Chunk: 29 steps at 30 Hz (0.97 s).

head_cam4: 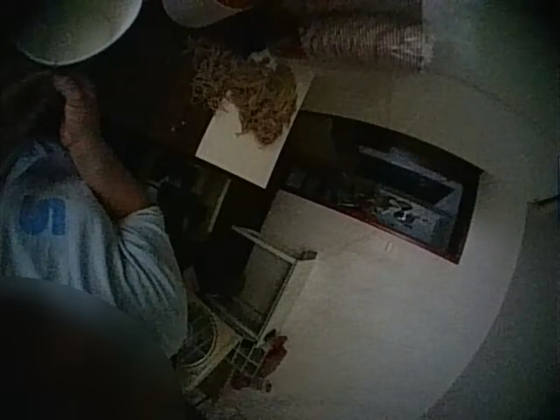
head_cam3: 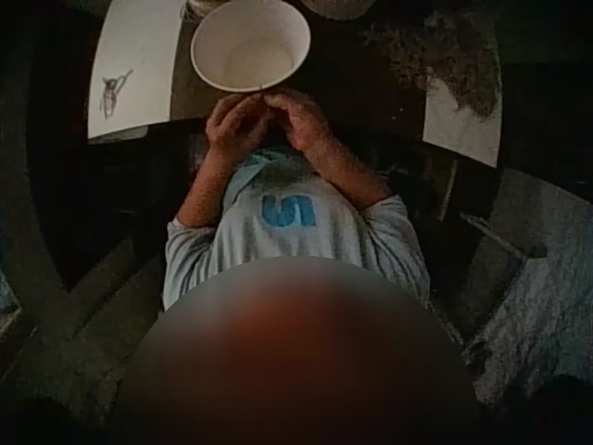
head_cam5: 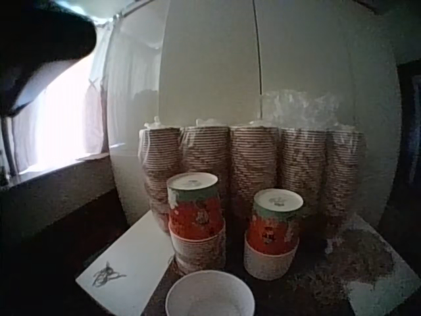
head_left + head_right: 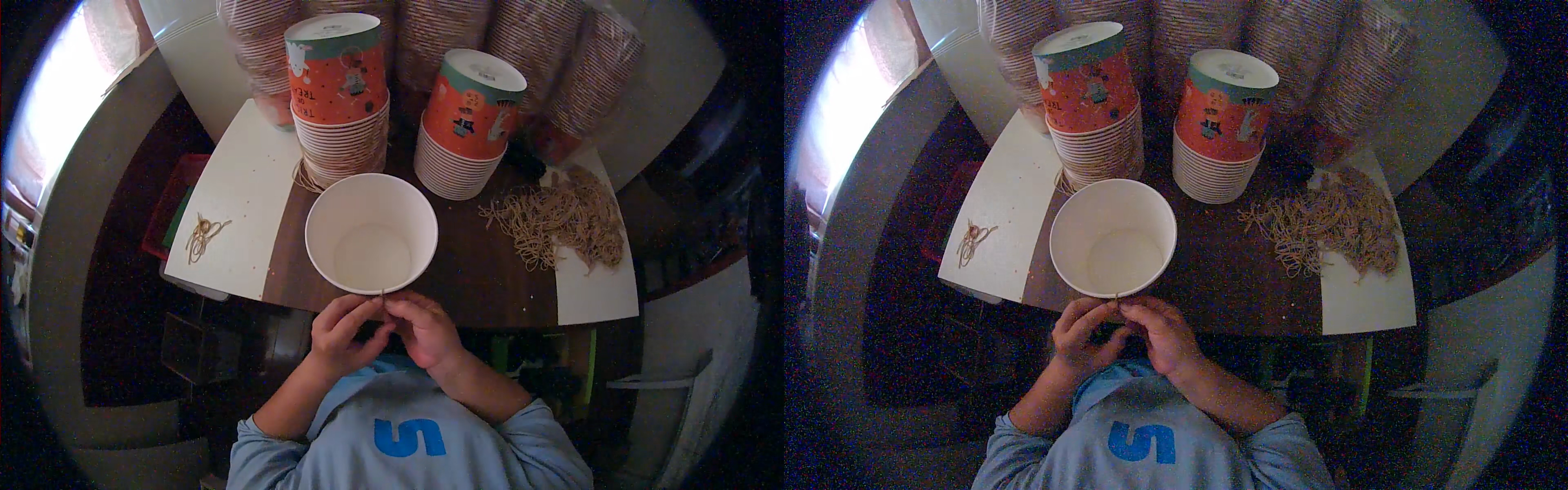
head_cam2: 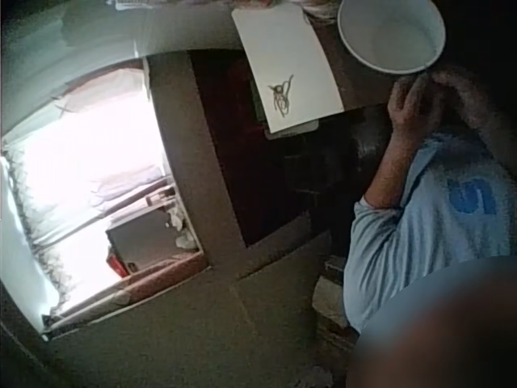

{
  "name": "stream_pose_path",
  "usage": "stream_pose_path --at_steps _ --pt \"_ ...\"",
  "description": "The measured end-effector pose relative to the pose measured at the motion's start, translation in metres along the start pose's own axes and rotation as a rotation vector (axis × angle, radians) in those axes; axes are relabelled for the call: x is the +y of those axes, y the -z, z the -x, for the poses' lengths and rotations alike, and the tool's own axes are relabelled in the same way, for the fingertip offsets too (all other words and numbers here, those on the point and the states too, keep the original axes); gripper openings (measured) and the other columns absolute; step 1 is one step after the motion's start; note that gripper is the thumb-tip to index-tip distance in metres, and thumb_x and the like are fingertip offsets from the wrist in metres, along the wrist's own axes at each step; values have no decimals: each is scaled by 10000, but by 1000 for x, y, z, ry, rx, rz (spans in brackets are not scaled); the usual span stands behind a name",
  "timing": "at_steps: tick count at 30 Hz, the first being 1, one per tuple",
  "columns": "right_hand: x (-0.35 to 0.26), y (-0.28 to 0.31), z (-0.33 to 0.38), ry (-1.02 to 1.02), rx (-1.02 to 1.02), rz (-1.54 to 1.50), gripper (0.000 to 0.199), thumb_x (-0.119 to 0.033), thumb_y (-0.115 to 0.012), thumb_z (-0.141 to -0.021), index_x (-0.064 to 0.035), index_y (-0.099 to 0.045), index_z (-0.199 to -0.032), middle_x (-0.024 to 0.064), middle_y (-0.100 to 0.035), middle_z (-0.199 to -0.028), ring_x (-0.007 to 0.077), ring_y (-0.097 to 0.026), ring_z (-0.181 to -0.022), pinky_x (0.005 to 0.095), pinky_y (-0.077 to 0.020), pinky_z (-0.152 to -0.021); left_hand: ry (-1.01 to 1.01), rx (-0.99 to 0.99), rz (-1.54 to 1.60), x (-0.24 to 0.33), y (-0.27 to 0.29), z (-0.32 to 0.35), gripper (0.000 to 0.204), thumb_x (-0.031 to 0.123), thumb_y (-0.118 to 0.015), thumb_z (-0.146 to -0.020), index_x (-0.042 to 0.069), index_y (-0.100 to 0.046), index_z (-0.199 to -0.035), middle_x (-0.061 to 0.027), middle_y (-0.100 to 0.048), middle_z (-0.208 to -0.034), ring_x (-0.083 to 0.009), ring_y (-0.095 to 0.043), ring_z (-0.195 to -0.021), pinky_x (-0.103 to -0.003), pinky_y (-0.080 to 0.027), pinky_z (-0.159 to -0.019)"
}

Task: Attaching rubber bands to paper cups to create handles.

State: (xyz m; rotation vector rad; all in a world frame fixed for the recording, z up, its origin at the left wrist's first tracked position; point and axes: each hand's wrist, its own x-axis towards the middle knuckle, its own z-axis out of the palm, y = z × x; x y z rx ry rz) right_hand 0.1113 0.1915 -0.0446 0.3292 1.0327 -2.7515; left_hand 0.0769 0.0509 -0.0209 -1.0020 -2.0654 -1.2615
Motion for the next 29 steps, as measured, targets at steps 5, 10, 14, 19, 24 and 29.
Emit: stream_pose_path --at_steps 5,10,14,19,24,29 --pt "0 -1 1 -2 33 36 181 -143 -582 -811 -51 -645 -954 39 -644 -910 123 -566 -805 251 -435 -728 -50 35 -25 -10 -2 6 282 -17 -707 -666 19 -643 -938 -129 -629 -869 -230 -625 -744 -301 -529 -633" --pt "1 -2 0 20 56 71 121 -122 -543 -838 -58 -632 -888 16 -602 -797 111 -529 -710 258 -424 -648 -33 -7 -23 -9 0 5 236 -19 -693 -684 18 -645 -912 -131 -634 -862 -235 -626 -727 -300 -528 -625" --pt "5 3 -2 15 48 46 127 -142 -543 -841 -73 -625 -910 8 -603 -813 106 -525 -716 249 -417 -649 -17 13 -26 -8 -1 7 217 -22 -684 -688 21 -646 -898 -130 -635 -862 -232 -631 -718 -298 -528 -619" --pt "-1 -2 -4 -9 83 58 150 -169 -545 -849 -81 -617 -948 -2 -604 -826 100 -526 -718 242 -415 -643 103 -10 27 -8 3 8 189 -22 -673 -689 35 -646 -867 -113 -638 -847 -220 -639 -703 -287 -523 -598" --pt "-6 -15 -3 -36 54 103 166 -176 -569 -842 -54 -627 -937 6 -621 -859 97 -531 -724 231 -417 -644 200 -37 94 -3 5 7 155 -22 -670 -694 31 -642 -837 -109 -638 -814 -198 -632 -688 -268 -508 -573" --pt "-6 -3 -6 5 53 174 186 -166 -581 -839 -30 -631 -956 43 -632 -876 115 -558 -777 240 -424 -657 313 -32 166 -3 9 9 126 -11 -673 -708 29 -641 -823 -99 -640 -791 -174 -622 -674 -241 -492 -576"
